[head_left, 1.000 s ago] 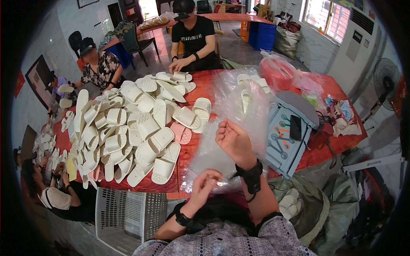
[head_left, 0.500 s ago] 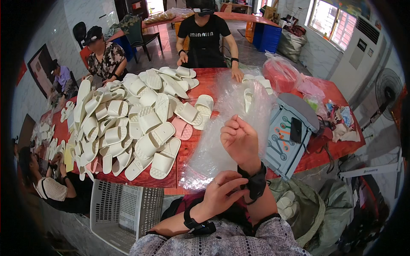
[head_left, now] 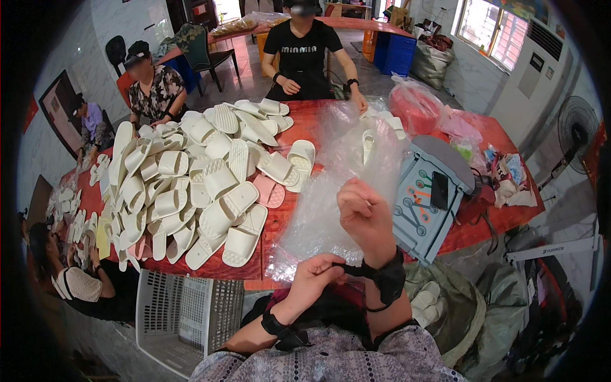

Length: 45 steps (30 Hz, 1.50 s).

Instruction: Pairing white slippers and placing them into a plastic bag.

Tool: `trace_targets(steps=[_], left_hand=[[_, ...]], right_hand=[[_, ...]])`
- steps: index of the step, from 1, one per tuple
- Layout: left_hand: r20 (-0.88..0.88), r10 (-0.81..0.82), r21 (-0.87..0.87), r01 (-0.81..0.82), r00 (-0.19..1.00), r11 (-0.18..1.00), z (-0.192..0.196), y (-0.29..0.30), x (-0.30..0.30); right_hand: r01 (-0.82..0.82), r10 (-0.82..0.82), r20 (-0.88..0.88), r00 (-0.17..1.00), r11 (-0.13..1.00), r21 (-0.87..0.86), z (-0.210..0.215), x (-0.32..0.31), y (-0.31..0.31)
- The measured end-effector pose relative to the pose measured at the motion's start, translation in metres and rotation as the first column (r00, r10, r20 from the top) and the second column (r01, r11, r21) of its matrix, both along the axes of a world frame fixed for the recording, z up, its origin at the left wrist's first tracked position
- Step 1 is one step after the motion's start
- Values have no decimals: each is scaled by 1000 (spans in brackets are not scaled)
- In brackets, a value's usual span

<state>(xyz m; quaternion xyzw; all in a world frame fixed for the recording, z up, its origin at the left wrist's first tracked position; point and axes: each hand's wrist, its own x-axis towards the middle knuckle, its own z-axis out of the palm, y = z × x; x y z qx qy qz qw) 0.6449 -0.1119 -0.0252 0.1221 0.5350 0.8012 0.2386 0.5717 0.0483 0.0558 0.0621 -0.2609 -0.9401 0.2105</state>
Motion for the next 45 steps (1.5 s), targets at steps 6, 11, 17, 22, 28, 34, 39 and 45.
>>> trace_targets(steps=[6,11,17,22,28,34,39,45], left_hand=[[-84,-26,-20,24,996,1000,-3,15,-16],[192,-141,195,103,971,975,6,22,-9],[209,-226,269,166,951,949,-3,16,-12],[177,-233,276,179,956,944,-6,18,-15],[189,-247,271,192,950,943,-9,29,-16],[435,-469,545,190,769,817,-29,35,-7],[419,-510,286,424,751,859,-32,-6,-33],[388,-498,202,455,776,867,-52,-27,-36]], right_hand=[[-17,17,0,1000,1000,-13,5,7,-9],[-30,30,-23,999,1000,1,9,13,-13],[-31,31,-54,998,999,10,17,19,-14],[-27,27,-98,995,1000,9,10,21,-16],[-13,23,-137,990,997,71,7,19,-26],[-33,58,-236,970,994,109,21,32,-48],[-149,345,-253,904,808,570,14,54,-70],[-249,475,-234,848,748,616,-5,56,-91]])
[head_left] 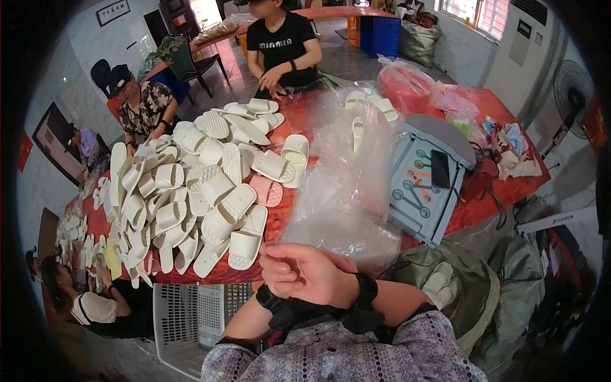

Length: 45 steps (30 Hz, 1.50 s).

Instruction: Pairing white slippers and placing them into a plastic bag.

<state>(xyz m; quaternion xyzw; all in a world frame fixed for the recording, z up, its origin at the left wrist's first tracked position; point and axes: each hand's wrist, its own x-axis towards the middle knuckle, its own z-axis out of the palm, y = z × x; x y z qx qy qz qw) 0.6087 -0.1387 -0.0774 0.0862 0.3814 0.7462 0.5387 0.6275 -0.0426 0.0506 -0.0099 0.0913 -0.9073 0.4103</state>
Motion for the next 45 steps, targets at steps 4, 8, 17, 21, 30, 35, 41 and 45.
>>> trace_targets(steps=[4,8,17,21,30,35,41,45], left_hand=[[-51,8,65,-5,999,998,-7,-2,6],[-116,15,141,2,993,990,-12,2,4],[-253,68,303,12,965,953,-19,4,5],[-310,106,367,16,945,930,-22,5,7],[-417,166,489,67,894,870,-1,20,10],[-707,-190,-160,109,681,981,59,43,16],[-730,-51,-63,7,682,998,13,41,13],[-826,-54,-206,-211,561,955,23,19,17]], right_hand=[[58,-64,-108,992,997,-52,-10,4,-3],[157,-201,-366,909,976,-148,-24,7,-5],[-112,113,-31,993,993,35,-8,23,-10],[-97,98,-19,995,994,55,-7,27,-12],[-142,138,-94,986,989,-36,-22,23,-18],[-194,189,-64,980,978,-79,-17,27,-25],[132,-55,-270,961,953,275,-28,-4,2],[793,-354,-731,583,444,417,-29,-25,20]])
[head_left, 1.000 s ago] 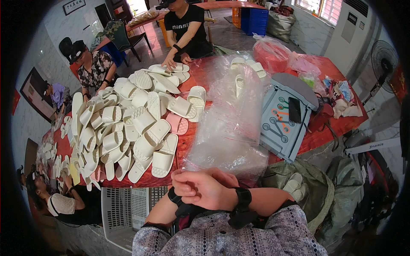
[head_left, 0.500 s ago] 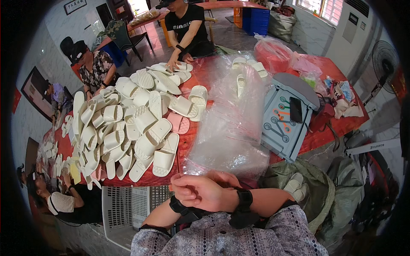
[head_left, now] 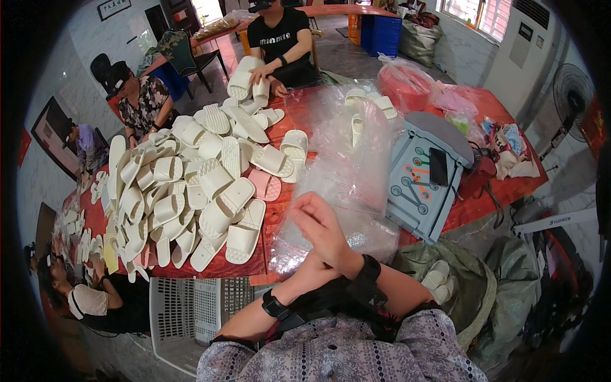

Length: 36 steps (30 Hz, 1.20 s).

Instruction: Pairing white slippers and placing them into a plastic bag.

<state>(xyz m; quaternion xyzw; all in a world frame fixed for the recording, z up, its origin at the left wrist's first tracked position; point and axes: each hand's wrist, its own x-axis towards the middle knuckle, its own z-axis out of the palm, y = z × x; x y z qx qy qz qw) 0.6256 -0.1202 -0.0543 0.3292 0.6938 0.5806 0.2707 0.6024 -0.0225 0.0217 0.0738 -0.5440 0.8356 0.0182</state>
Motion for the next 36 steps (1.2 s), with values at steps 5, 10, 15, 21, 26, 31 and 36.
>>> trace_targets(steps=[5,10,15,21,26,31,36], left_hand=[[422,-91,394,-92,902,915,0,13,0],[712,-96,393,-282,696,875,-4,9,16],[86,217,201,-230,972,952,-63,0,12],[261,155,131,-194,953,972,-45,2,8],[490,232,109,-323,840,940,-25,0,17],[743,-31,451,-466,668,761,18,4,27],[606,171,328,-440,777,836,6,19,28]], right_hand=[[111,21,-294,955,899,423,5,7,-12],[196,54,-431,901,835,515,3,7,-11],[-171,174,-106,979,985,31,-4,1,-20],[-350,684,238,690,603,-717,-29,-15,-10],[223,-172,-159,972,886,406,-18,-29,-1],[626,-255,-572,780,327,708,-16,-54,29],[729,-201,-702,683,242,640,-13,-58,20]])
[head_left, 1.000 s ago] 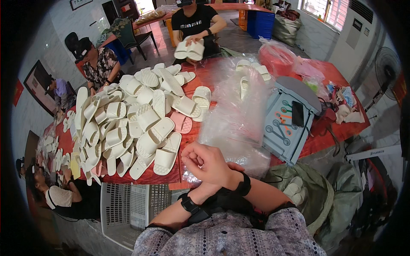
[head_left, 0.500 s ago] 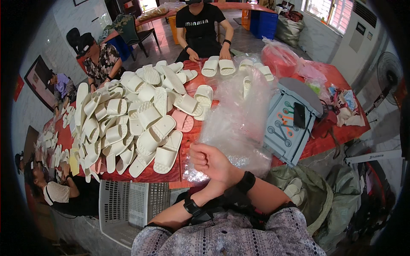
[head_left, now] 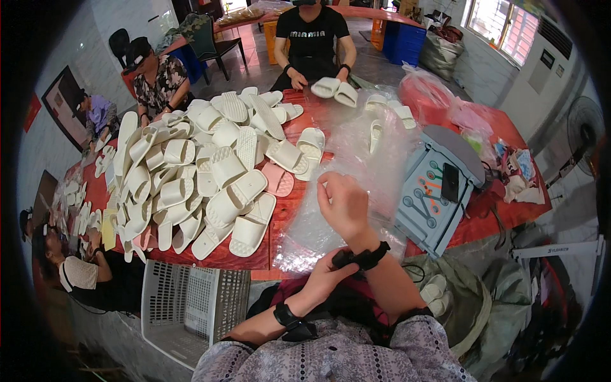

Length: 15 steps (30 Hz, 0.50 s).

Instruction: Pairing white slippers and placing them into a plastic bag.

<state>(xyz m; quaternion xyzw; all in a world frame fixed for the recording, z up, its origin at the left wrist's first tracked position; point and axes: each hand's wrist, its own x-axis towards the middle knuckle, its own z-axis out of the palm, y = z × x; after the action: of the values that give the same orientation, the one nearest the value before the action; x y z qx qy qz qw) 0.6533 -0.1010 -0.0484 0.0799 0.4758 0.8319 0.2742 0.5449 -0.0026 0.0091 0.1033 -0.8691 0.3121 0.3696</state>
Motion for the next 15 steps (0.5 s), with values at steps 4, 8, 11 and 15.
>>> trace_targets(steps=[4,8,11,15], left_hand=[[45,-51,25,49,998,998,-17,0,2],[75,-55,65,50,996,997,-14,1,6],[192,-94,48,86,977,995,-6,1,12],[370,17,-48,1,929,999,2,7,21]], right_hand=[[-50,52,26,998,996,-69,2,3,-6],[-108,329,236,914,761,-640,-17,-5,-7],[-99,254,197,947,812,-575,-26,-9,-1],[-38,59,-167,984,991,126,-24,-17,3]])
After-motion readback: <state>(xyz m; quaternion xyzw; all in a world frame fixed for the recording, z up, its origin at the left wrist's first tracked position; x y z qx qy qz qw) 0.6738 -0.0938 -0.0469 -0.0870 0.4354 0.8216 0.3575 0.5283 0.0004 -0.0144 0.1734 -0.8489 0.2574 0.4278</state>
